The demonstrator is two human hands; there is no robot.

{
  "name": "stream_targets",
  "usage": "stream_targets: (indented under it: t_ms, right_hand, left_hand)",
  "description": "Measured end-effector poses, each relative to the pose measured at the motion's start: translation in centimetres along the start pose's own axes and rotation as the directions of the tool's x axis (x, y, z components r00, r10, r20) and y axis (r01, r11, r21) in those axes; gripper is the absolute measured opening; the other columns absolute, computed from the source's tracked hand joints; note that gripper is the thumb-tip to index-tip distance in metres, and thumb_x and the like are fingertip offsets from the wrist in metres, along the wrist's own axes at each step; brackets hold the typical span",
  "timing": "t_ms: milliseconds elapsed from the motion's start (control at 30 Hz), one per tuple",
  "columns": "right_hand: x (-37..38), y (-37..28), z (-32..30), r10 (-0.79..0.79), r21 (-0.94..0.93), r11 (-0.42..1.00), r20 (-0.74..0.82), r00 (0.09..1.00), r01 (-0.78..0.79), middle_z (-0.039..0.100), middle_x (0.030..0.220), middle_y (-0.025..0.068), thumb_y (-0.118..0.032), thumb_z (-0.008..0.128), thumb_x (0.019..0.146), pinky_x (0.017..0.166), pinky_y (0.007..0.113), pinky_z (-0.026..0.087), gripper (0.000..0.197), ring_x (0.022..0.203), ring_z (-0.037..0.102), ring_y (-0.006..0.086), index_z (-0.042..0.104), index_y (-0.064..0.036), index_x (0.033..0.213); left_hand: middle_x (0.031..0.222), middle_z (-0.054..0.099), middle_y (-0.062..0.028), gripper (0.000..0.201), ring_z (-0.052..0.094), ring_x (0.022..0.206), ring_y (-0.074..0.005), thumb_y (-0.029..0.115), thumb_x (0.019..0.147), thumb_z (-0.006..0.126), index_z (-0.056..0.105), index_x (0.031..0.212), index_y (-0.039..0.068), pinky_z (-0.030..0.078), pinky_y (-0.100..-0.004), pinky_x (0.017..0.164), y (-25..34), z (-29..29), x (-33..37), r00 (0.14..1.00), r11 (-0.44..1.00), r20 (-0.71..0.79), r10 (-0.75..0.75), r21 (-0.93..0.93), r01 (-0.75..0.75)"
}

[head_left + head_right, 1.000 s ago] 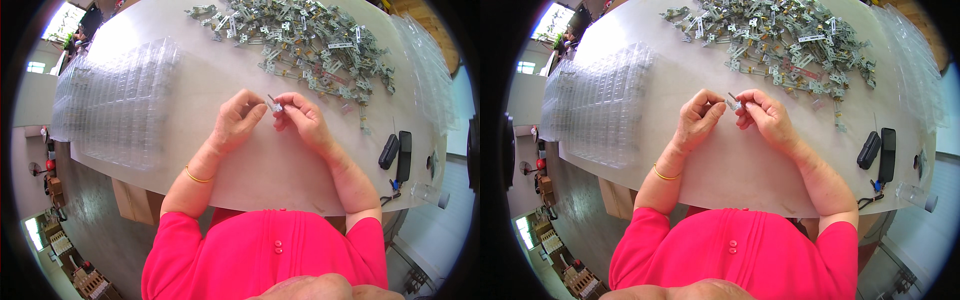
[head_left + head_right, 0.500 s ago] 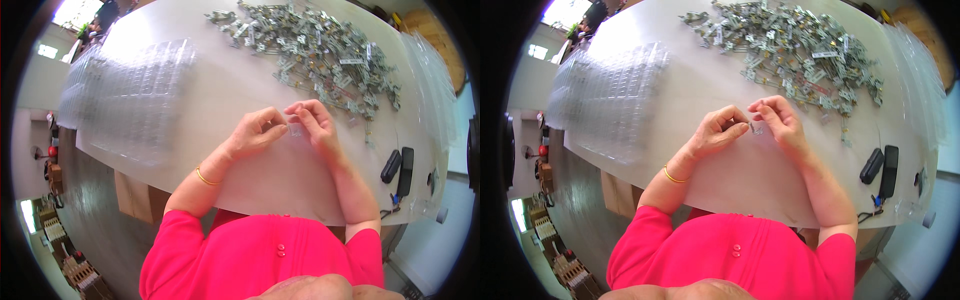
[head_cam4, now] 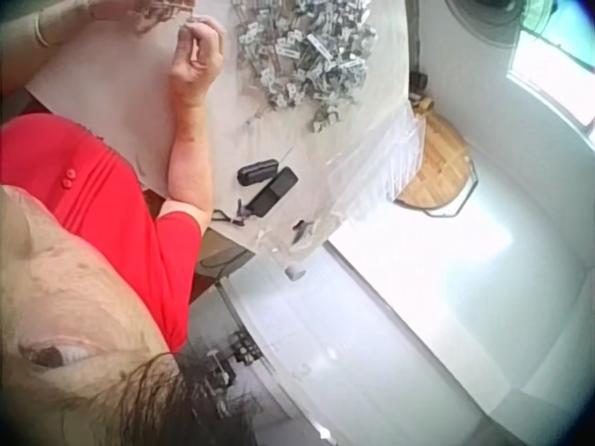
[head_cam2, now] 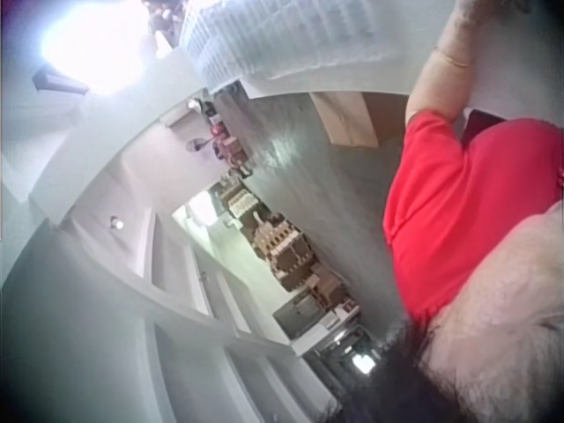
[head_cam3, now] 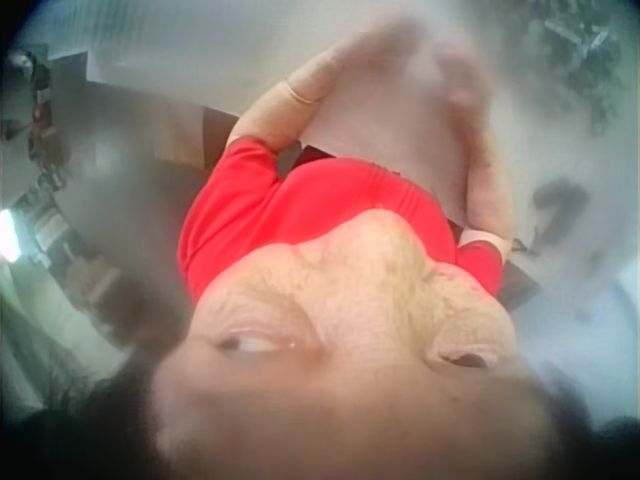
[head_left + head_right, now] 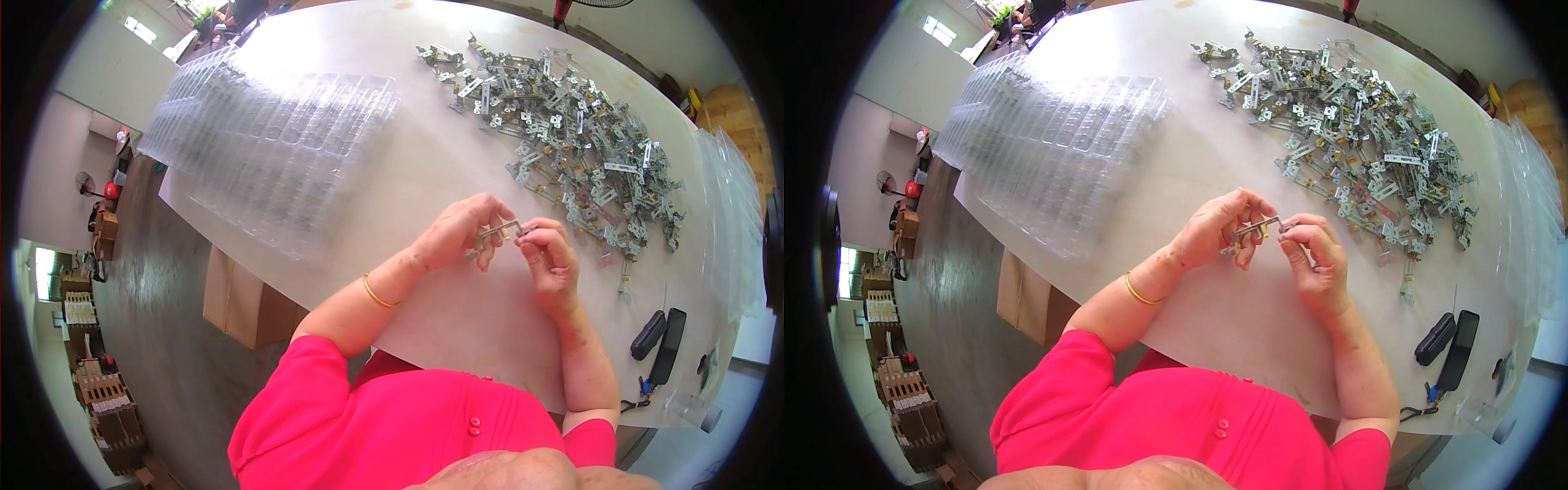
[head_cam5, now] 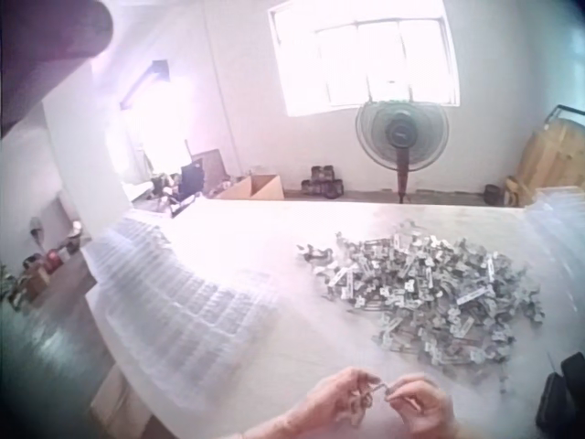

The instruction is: The person picks up a metal bracket and a pin, inserts the pin into the bracket, and places the assembly into a plastic tray, repeating the process several times.

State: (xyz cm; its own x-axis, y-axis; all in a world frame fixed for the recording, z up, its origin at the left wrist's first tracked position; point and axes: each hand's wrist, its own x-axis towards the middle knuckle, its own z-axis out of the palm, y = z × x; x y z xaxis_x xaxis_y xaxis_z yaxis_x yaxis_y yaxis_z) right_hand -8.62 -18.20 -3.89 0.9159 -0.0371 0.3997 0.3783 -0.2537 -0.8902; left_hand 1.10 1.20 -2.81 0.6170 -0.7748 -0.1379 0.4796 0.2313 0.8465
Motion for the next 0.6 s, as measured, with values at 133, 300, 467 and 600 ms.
stream_targets:
  t_ms: [133,300,467,600]
  right_hand:
    - [0.1,0.3,-0.3,0.319,0.505,0.832,-0.096,0.943,-0.23,0.055,0.118,0.0057,-0.002,0.058,0.099,0.092,0.031,0.053,0.006,0.101,0.063,0.014,0.061,-0.0013,0.104]
    - [0.2,0.6,-0.2,0.48,0.664,0.675,-0.065,0.875,-0.321,0.061,0.113,0.0043,-0.01,0.059,0.101,0.093,0.03,0.053,0.009,0.098,0.066,0.0143,0.061,-0.003,0.107]
    - [0.2,0.3,0.5,0.498,0.585,0.714,-0.039,0.866,-0.384,0.064,0.106,0.0029,-0.013,0.058,0.102,0.085,0.027,0.053,0.01,0.097,0.065,0.0125,0.061,-0.0044,0.107]
    - [0.3,0.4,1.3,0.349,0.431,0.87,-0.201,0.916,-0.237,0.065,0.102,0.0028,-0.015,0.058,0.103,0.081,0.026,0.051,0.012,0.09,0.064,0.0104,0.061,-0.0045,0.107]
  left_hand:
    - [0.11,0.066,-0.0134,0.038,0.067,0.095,-0.0181,0.02,0.103,0.054,0.053,0.133,-0.002,0.053,-0.029,0.084,-1.0,-1.0,0.8,0.975,0.973,0.009,0.222,0.069,-0.222]
    - [0.131,0.061,-0.0115,0.038,0.055,0.125,-0.0188,0.007,0.102,0.054,0.052,0.139,0.001,0.045,-0.0354,0.106,-1.1,-0.1,0.7,0.941,0.923,0.098,0.325,0.187,-0.338]
    - [0.133,0.061,-0.0102,0.033,0.054,0.126,-0.0185,0.006,0.103,0.052,0.055,0.136,0.004,0.042,-0.0376,0.109,-1.5,-0.5,0.9,0.935,0.914,0.12,0.333,0.204,-0.351]
    - [0.123,0.065,-0.0094,0.025,0.058,0.118,-0.0174,0.015,0.105,0.051,0.059,0.125,0.003,0.046,-0.0357,0.103,-1.6,-0.7,1.0,0.928,0.901,0.058,0.367,0.226,-0.37]
